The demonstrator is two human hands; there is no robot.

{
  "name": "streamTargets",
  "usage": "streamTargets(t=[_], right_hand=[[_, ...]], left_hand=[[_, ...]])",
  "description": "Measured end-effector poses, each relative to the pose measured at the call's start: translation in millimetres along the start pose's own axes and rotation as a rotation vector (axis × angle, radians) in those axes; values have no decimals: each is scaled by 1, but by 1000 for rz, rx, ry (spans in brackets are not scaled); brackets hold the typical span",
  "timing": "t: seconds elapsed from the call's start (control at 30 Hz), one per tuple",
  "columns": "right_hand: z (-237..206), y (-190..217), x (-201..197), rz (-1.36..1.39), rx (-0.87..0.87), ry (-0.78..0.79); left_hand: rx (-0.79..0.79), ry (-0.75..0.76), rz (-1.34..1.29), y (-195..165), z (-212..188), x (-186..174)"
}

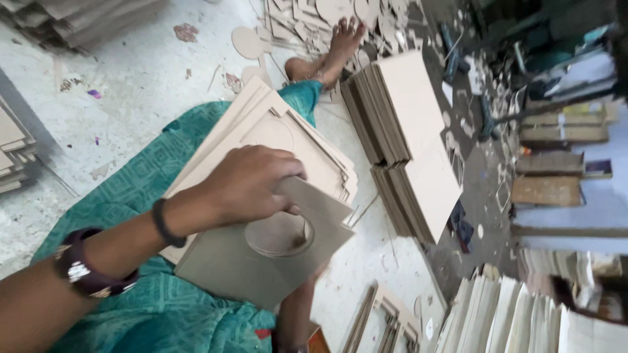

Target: The person sits on the floor and sorts die-cut cardboard sheets, picking up individual cutout pieces, aligning them into stacks, and matching shaped pieces such as frames and circular cutouts. They place completed stacks aside and continue handling more sheets one at a time.

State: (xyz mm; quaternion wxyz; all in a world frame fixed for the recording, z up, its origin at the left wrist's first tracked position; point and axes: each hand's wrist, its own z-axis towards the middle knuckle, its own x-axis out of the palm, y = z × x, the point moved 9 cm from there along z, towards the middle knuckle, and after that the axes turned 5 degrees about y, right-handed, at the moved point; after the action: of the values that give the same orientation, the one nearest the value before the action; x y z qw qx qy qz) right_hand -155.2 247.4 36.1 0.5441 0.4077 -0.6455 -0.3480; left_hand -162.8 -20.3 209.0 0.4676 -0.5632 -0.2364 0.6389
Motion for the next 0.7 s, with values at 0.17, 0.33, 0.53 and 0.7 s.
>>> streamTargets(t=[0.17,0.33,0.53,0.7], right_hand=[[0,31,-90,-101,72,-89],[-49,95,-87,-783,445,580],[0,133,24,-875,367,1178],[63,248,36,-7,-440,401]], left_hand=[[156,-75,-73,33,-6,-26],[-242,-85,-564,111,-5,-12],[-320,-135,-1225,127,-28,67],[-509,-85,-1210,141,-60,109]])
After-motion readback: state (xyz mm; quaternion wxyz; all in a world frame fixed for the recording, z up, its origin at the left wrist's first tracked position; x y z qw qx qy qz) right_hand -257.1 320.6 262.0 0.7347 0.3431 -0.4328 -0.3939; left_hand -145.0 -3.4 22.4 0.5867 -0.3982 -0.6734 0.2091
